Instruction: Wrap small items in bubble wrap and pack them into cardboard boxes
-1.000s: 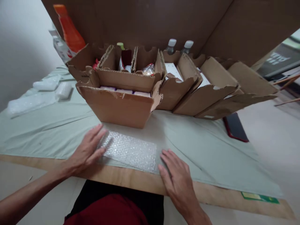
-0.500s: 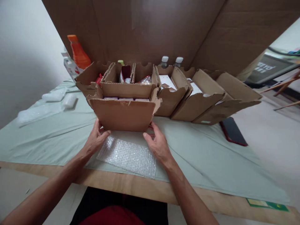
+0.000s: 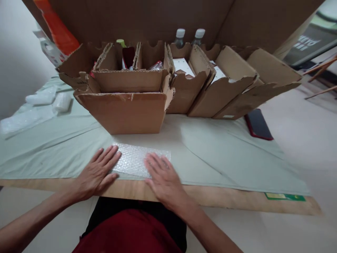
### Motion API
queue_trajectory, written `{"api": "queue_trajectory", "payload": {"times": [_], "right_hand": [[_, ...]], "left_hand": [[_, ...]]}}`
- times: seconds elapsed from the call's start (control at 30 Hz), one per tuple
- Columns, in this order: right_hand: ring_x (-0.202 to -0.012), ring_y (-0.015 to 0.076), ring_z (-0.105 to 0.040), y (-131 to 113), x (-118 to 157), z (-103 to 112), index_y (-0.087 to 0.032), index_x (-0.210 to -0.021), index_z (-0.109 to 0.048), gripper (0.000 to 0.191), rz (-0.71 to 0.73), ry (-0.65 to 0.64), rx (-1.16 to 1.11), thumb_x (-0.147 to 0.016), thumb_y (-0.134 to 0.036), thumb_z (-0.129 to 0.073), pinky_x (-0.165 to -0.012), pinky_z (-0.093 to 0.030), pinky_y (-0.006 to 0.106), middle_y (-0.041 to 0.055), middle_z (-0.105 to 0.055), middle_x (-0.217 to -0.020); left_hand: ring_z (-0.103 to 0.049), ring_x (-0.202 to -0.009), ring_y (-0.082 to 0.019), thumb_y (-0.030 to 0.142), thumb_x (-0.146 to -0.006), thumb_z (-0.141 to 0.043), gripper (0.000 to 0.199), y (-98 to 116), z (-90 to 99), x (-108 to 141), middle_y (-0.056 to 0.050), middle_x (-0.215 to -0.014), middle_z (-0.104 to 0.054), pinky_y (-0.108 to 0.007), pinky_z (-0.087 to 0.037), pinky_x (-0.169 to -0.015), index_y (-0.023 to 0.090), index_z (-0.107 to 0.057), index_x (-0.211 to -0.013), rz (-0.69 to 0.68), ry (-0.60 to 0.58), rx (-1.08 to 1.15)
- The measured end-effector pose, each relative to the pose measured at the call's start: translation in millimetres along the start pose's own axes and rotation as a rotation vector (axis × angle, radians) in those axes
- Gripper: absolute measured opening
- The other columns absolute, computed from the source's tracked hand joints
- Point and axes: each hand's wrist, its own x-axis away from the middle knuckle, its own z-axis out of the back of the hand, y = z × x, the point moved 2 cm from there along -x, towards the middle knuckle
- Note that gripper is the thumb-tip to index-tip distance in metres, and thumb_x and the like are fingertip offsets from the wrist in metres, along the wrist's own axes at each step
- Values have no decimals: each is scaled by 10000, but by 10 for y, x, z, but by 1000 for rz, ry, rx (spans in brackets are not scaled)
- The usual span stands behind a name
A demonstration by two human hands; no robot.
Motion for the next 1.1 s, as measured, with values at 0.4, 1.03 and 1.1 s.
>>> {"api": "queue_trajectory", "payload": {"times": [0.4, 1.03, 1.1], "right_hand": [[-1333, 347, -578, 382, 95, 586, -217, -1333, -649, 426, -292, 214, 100, -974, -385, -495, -1068, -464, 548, 136, -639, -1437], [-1246, 300, -649, 230, 313, 774, -201, -1099, -662, 369, 217, 237, 259, -850, -12, -466, -952, -518, 484, 106, -715, -1316], [-1276, 308, -632, 331, 436, 764, -200, -1127, -685, 316, 149, 193, 228, -910, -81, -488, -985, -525, 516, 115, -691, -1360]], "left_hand": [[-634, -1120, -344, 363, -857, -620, 352, -449, 369, -354, -143, -1204, -710, -544, -522, -990, 205, -717, -1156, 327, 159, 80], [-600, -1288, -318, 51, -844, -533, 352, -160, 590, -6, -86, -1195, -730, -513, -492, -1048, 223, -675, -1115, -223, 203, 97], [-582, -1309, -326, 91, -858, -548, 364, -184, 574, 75, -103, -1263, -698, -542, -479, -1075, 225, -650, -1181, -141, 195, 148]]}}
